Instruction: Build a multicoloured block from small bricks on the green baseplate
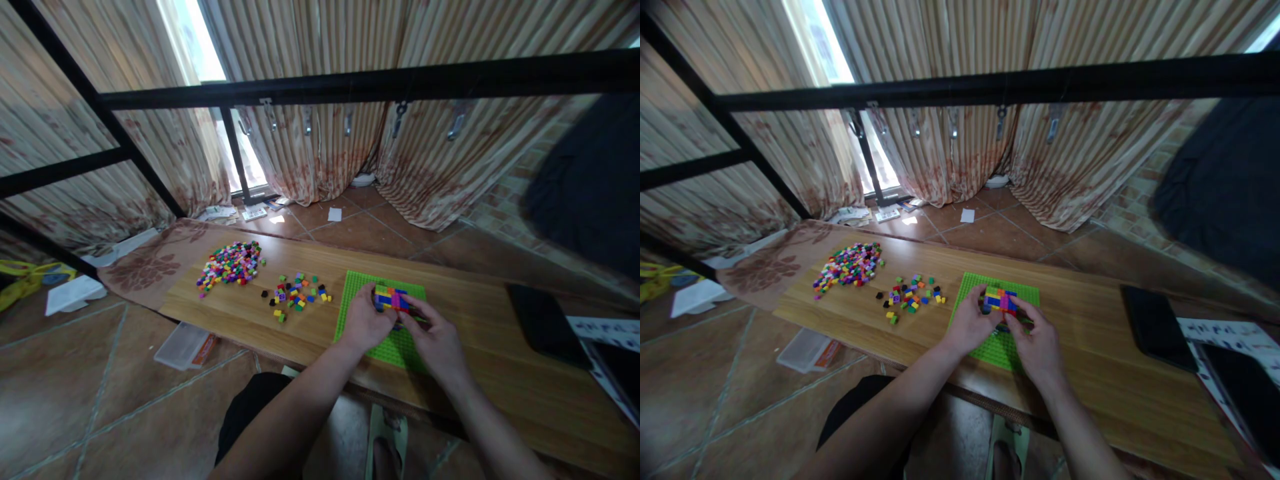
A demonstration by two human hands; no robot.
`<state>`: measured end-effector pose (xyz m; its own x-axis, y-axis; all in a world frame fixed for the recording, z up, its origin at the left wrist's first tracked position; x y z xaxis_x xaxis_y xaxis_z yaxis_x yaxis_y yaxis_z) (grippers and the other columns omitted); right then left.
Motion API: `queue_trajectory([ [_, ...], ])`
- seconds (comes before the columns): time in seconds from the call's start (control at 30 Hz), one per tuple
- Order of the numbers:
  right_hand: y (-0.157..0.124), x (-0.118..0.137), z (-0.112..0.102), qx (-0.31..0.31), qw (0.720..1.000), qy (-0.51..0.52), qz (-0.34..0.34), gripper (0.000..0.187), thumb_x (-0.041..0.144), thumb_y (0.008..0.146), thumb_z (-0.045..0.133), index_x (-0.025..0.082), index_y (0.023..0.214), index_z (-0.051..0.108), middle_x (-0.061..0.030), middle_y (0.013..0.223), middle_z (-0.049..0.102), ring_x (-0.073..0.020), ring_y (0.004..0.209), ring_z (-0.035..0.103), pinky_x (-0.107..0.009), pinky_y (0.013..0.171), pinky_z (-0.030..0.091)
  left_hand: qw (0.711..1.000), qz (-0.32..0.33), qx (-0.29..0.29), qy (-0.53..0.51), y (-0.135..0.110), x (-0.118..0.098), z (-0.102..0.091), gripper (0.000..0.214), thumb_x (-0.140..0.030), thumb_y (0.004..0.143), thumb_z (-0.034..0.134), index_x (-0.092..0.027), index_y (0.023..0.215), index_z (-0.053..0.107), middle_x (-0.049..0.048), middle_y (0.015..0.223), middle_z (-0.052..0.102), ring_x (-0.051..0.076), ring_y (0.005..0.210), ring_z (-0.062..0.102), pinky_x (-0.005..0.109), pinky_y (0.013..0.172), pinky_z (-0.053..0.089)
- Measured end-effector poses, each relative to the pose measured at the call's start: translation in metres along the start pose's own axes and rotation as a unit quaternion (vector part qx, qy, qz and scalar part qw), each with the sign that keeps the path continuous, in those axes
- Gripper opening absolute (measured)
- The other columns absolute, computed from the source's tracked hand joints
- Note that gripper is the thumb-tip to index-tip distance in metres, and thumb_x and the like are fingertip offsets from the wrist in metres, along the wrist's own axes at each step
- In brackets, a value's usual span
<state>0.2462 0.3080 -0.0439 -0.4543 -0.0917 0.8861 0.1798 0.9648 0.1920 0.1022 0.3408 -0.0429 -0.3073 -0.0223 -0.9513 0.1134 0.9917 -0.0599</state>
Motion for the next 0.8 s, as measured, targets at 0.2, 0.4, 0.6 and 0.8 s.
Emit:
queue_trajectory([
  [0.2, -0.001, 0.004, 0.001, -0.016, 0.999, 0.033, 0.000, 0.041, 0.042, 0.080, 0.061, 0.019, 0.114, 0.067, -0.0108, 0.112, 0.070, -0.0245, 0.098, 0.066, -0.044, 0.090, 0.050, 1.000, 0.011, -0.008, 0.003, 0.001, 0.000, -0.001, 0.064, -0.020, 0.073, 0.063, -0.007, 0.133, 0.045, 0.0175, 0.122, 0.061, 0.023, 0.105, 0.061, 0.034, 0.094, 0.047],
  [0.4, 0.003, -0.005, 0.002, -0.035, 0.991, 0.119, 0.043, 0.042, 0.046, 0.074, 0.067, 0.021, 0.106, 0.071, -0.0086, 0.105, 0.073, -0.0234, 0.090, 0.067, -0.040, 0.084, 0.052, 0.997, 0.025, 0.012, -0.071, 0.005, 0.013, 0.001, 0.065, -0.025, 0.074, 0.067, -0.011, 0.134, 0.046, 0.0153, 0.123, 0.061, 0.023, 0.106, 0.060, 0.036, 0.096, 0.047],
  [0.6, 0.007, -0.026, -0.018, -0.144, 0.978, 0.116, 0.095, 0.045, 0.052, 0.074, 0.063, 0.017, 0.101, 0.072, -0.0102, 0.094, 0.074, -0.0218, 0.079, 0.065, -0.037, 0.073, 0.051, 0.994, 0.014, -0.062, -0.094, 0.019, 0.016, -0.049, 0.044, -0.022, 0.078, 0.063, -0.009, 0.120, 0.058, 0.0182, 0.121, 0.063, 0.020, 0.097, 0.063, 0.033, 0.088, 0.050],
  [0.8, 0.008, -0.026, -0.027, -0.157, 0.979, 0.091, 0.093, 0.043, 0.053, 0.076, 0.062, 0.018, 0.100, 0.072, -0.0095, 0.090, 0.073, -0.0201, 0.076, 0.064, -0.035, 0.071, 0.050, 0.984, -0.028, -0.177, 0.021, 0.033, 0.034, -0.167, 0.026, -0.019, 0.075, 0.059, -0.010, 0.097, 0.070, 0.0102, 0.091, 0.072, 0.018, 0.083, 0.066, 0.029, 0.079, 0.050],
])
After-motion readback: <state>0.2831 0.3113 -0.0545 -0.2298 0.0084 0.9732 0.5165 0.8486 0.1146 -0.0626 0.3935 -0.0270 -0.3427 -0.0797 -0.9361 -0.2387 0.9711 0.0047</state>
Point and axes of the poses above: each hand's wrist, its own y-axis towards the middle knuckle, its own z-axis out of the palm, x = y × z, the point moved 7 cm from there along y, towards the middle knuckle
